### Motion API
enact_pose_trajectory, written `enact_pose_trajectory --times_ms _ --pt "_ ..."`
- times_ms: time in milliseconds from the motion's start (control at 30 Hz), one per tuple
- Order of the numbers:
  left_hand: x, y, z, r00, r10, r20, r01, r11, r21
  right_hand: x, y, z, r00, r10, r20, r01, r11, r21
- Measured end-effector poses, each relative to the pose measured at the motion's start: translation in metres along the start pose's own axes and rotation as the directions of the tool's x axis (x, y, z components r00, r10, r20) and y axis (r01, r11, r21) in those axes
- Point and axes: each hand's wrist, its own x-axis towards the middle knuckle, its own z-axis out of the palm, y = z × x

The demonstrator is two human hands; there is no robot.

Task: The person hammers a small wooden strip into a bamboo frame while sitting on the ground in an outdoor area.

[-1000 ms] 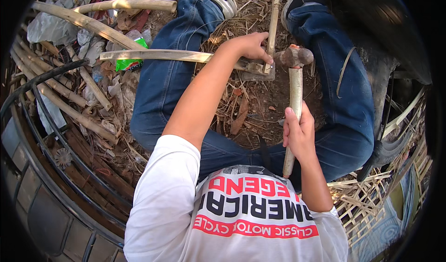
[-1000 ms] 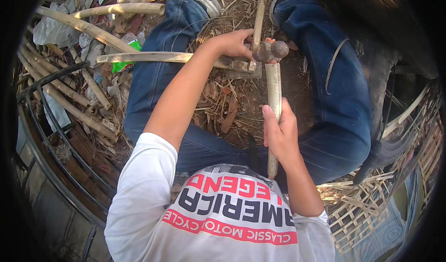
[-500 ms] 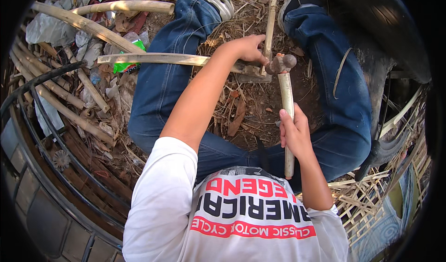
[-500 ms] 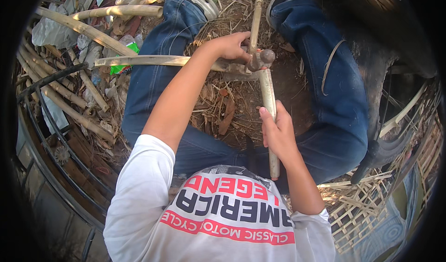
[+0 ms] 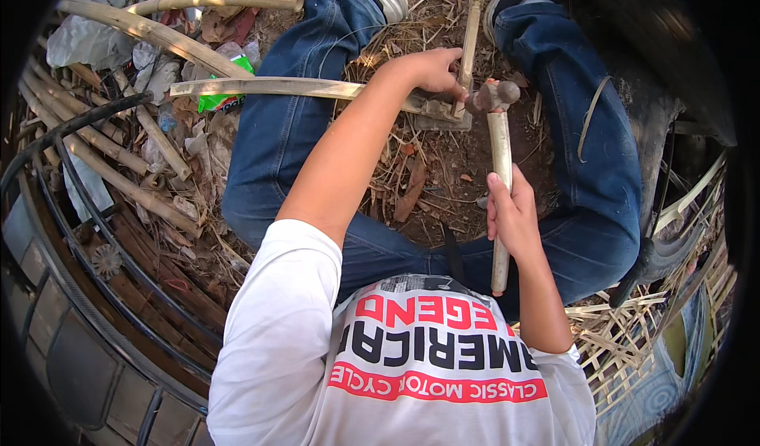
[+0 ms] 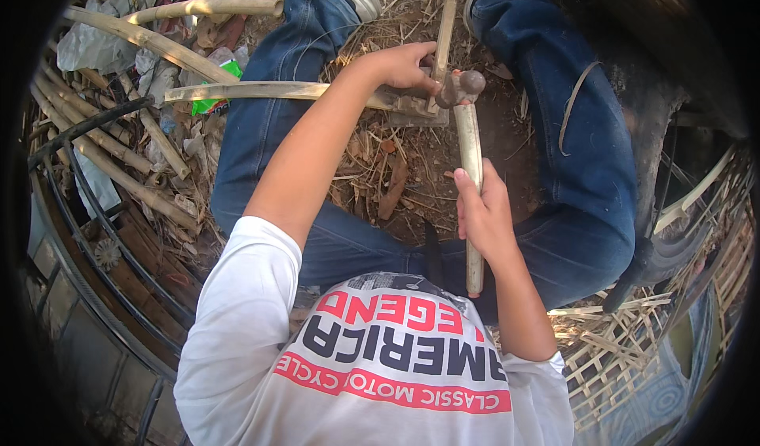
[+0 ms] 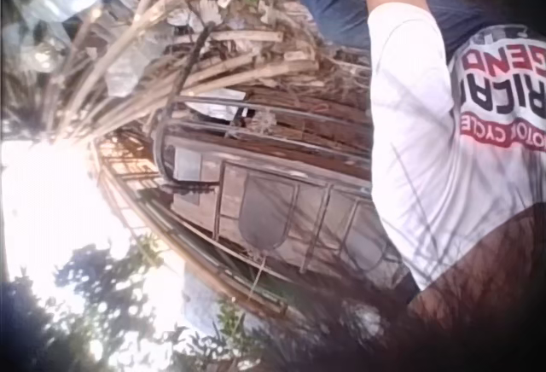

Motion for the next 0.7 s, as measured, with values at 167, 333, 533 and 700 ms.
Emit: enact_pose_trajectory --times_ms 167,333,533,700 --pt "-0.001 0.003 0.003 0.999 0.005 -0.037 -0.006 1.0 -0.013 -0.005 -0.01 -0.001 0.999 -0.026 -0.022 0.027 0.999 0.047" --pt "0.0 -0.003 0.003 0.999 0.044 -0.001 -0.044 0.999 -0.015 0.002 -0.002 -0.001 0.996 0.079 0.031 -0.078 0.996 -0.042" --pt "-0.004 0.005 -0.001 1.0 -0.012 -0.001 0.012 1.0 -0.008 0.0 -0.005 -0.002 1.0 0.0 0.006 0.0 0.999 -0.038" --pt "-0.004 0.001 0.003 0.999 0.012 -0.033 -0.011 0.999 0.032 -0.003 -0.01 0.001 0.996 0.07 0.059 -0.068 0.997 -0.036"
